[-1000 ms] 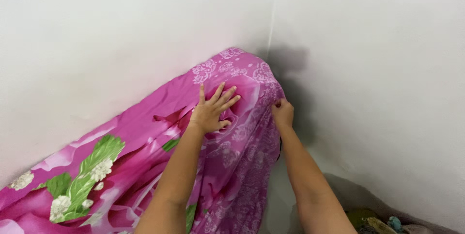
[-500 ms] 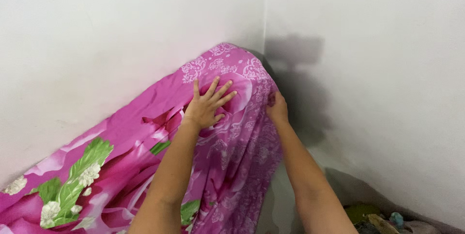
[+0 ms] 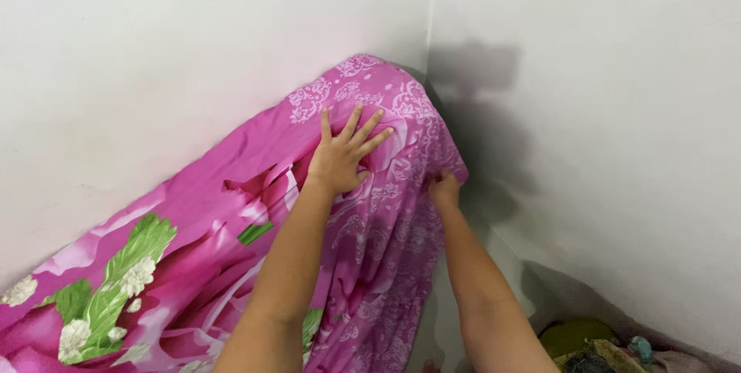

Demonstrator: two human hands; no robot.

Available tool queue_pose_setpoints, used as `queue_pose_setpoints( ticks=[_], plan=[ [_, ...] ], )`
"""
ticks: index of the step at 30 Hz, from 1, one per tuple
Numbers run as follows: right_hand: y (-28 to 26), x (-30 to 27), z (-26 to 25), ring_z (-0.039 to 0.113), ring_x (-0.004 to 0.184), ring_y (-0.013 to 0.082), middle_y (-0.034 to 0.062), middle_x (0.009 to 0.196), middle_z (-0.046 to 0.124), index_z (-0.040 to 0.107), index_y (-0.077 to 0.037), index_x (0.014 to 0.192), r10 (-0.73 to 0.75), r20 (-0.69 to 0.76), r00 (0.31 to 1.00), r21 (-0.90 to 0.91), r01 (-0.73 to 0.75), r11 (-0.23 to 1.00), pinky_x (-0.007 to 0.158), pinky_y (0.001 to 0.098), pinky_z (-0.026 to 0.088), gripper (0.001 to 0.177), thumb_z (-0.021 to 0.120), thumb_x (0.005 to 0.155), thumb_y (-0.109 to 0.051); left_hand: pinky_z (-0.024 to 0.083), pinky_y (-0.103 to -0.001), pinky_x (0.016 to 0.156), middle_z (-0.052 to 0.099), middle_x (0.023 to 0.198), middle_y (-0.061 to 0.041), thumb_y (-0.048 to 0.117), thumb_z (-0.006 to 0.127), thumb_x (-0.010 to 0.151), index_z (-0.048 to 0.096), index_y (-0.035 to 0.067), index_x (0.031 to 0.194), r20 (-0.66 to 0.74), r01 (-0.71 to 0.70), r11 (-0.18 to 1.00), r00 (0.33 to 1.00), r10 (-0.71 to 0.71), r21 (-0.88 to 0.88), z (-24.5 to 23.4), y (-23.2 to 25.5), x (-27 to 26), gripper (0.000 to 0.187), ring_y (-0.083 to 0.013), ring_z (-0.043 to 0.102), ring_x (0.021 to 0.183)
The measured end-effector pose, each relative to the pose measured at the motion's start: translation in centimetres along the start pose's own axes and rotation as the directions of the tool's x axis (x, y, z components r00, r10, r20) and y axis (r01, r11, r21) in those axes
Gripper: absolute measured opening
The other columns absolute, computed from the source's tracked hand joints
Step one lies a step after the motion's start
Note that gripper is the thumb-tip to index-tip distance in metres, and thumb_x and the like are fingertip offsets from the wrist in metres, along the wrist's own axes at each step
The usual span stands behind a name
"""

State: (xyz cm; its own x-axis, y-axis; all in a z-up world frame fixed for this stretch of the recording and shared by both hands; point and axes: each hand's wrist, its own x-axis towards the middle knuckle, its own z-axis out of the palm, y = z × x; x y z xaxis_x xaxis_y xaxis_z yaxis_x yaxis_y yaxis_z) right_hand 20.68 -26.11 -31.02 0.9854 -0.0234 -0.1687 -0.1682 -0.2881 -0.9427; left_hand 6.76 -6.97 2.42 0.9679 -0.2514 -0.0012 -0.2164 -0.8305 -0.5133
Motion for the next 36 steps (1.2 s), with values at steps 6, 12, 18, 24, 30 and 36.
queue_pose_setpoints(
  ticks=[6,12,18,24,30,36],
  plan=[
    [0.3,2.3,-3.8,0.066,0.083,0.0302,0.0179,0.093,0.068,0.061,0.000,0.105,-0.109,-0.418,0.902,-0.051,0.096,0.994,0.078,0.0434,0.052,0.013,0.059,0.096,-0.009,0.013,-0.079,0.115,0.002,0.173,0.004,0.063,0.069,0.079,0.009,0.041,0.164,-0.003,0.000,1.000,1.000,0.000,-0.013,-0.3,0.1,-0.2,0.106,-0.0295,0.006,0.158],
    [-5.4,8.7,-10.7,0.059,0.082,0.0396,0.0227,0.090,0.063,0.055,-0.001,0.097,-0.404,-0.554,0.728,-0.148,0.391,0.908,0.079,0.0474,0.049,0.006,0.061,0.097,-0.004,0.013,-0.078,0.115,0.001,0.173,0.003,0.065,0.067,0.080,0.008,0.040,0.164,0.022,0.005,1.000,1.000,-0.005,-0.004,-0.6,0.2,-0.3,0.106,-0.0299,0.006,0.158],
    [-8.6,10.8,-10.2,0.061,0.089,0.0413,0.0247,0.095,0.063,0.054,0.000,0.102,-0.544,-0.445,0.712,-0.227,0.498,0.837,0.082,0.0479,0.051,0.004,0.057,0.100,0.000,0.013,-0.079,0.115,-0.001,0.173,0.003,0.068,0.063,0.083,0.007,0.039,0.163,0.026,-0.008,1.000,1.000,0.008,0.004,-0.7,0.1,-0.1,0.102,-0.0303,0.005,0.158],
    [-4.1,7.7,-6.5,0.070,0.100,0.0268,0.0173,0.111,0.072,0.057,0.001,0.124,-0.423,-0.072,0.903,0.000,0.424,0.906,0.089,0.0383,0.055,0.040,0.072,0.087,-0.005,0.013,-0.078,0.115,-0.001,0.173,0.004,0.068,0.065,0.081,0.004,0.041,0.163,0.049,-0.006,1.000,0.999,0.005,0.018,-0.8,0.1,-0.1,0.106,-0.0306,0.005,0.158],
    [-4.7,4.0,-5.9,0.074,0.104,0.0257,0.0158,0.116,0.076,0.069,0.000,0.123,-0.201,0.014,0.980,-0.200,0.199,0.959,0.094,0.0382,0.056,0.045,0.081,0.081,-0.007,0.014,-0.078,0.116,0.001,0.173,0.003,0.066,0.066,0.081,0.006,0.041,0.163,0.043,-0.003,1.000,0.999,0.003,0.004,-0.9,0.1,-0.1,0.105,-0.0309,0.006,0.158],
    [-3.5,4.5,-5.8,0.077,0.093,0.0299,0.0222,0.109,0.077,0.072,-0.002,0.119,-0.166,-0.088,0.982,-0.230,0.142,0.963,0.084,0.0417,0.061,0.026,0.068,0.094,-0.010,0.014,-0.078,0.115,0.001,0.173,0.003,0.065,0.068,0.080,0.006,0.040,0.164,0.035,-0.007,1.000,0.999,0.006,0.022,-0.8,0.0,0.0,0.107,-0.0305,0.007,0.158]
  ],
)
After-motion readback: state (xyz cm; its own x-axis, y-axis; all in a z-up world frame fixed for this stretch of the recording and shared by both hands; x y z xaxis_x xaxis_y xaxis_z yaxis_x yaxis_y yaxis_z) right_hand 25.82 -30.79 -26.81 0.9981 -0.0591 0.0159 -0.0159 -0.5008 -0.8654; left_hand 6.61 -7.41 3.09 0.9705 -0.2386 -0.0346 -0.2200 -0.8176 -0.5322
